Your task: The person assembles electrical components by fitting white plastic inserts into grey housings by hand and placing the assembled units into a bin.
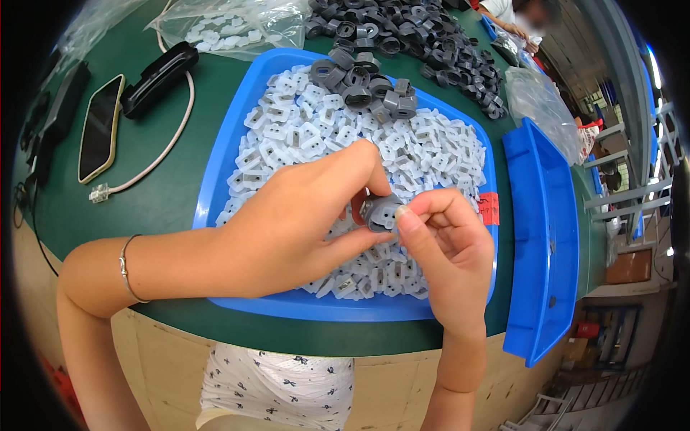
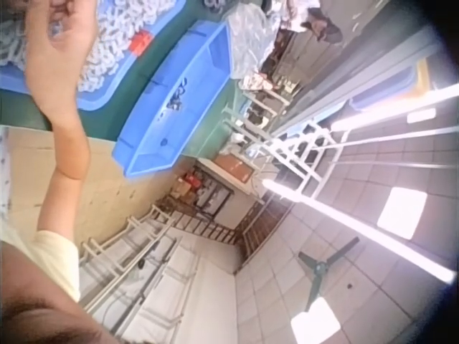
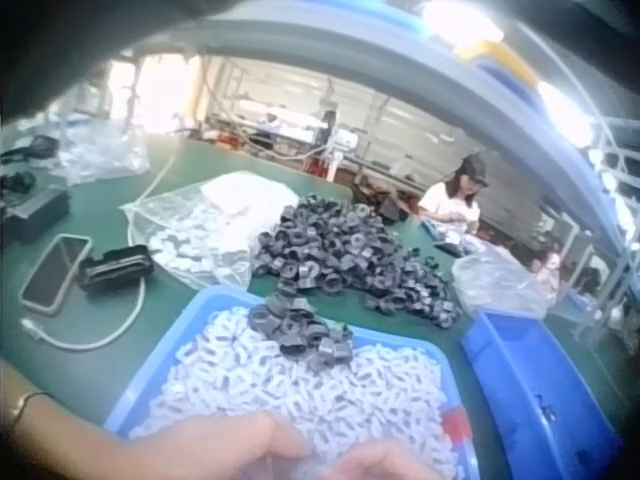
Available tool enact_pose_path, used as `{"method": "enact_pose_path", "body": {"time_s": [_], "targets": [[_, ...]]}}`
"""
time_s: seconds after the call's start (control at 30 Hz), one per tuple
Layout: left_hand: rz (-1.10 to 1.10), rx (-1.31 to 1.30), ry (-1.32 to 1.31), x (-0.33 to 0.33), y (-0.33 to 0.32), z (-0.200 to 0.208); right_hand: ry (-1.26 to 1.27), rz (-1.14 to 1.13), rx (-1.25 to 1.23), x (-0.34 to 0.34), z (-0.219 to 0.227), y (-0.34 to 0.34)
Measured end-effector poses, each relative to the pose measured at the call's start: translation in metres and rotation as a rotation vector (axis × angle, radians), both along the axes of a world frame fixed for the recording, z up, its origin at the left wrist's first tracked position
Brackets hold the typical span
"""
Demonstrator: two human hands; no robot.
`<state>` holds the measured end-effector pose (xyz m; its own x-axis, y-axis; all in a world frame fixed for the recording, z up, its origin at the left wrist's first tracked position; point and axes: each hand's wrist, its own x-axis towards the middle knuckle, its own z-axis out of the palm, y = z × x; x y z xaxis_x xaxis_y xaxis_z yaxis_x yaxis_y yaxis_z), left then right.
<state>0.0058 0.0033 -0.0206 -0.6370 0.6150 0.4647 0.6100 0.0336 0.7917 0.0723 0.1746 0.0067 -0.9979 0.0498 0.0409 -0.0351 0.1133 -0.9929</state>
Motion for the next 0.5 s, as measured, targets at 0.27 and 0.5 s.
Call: {"method": "enact_pose_path", "body": {"time_s": [0.27, 0.5], "targets": [[0.055, 0.061, 0.061, 0.0015, 0.0016, -0.0042, -0.035, -0.008, -0.032, 0.0022, -0.0023, -0.0069], [0.074, -0.063, 0.21, 0.0017, -0.0005, -0.0055, -0.024, 0.027, 0.02, 0.0003, -0.0097, -0.0029]]}}
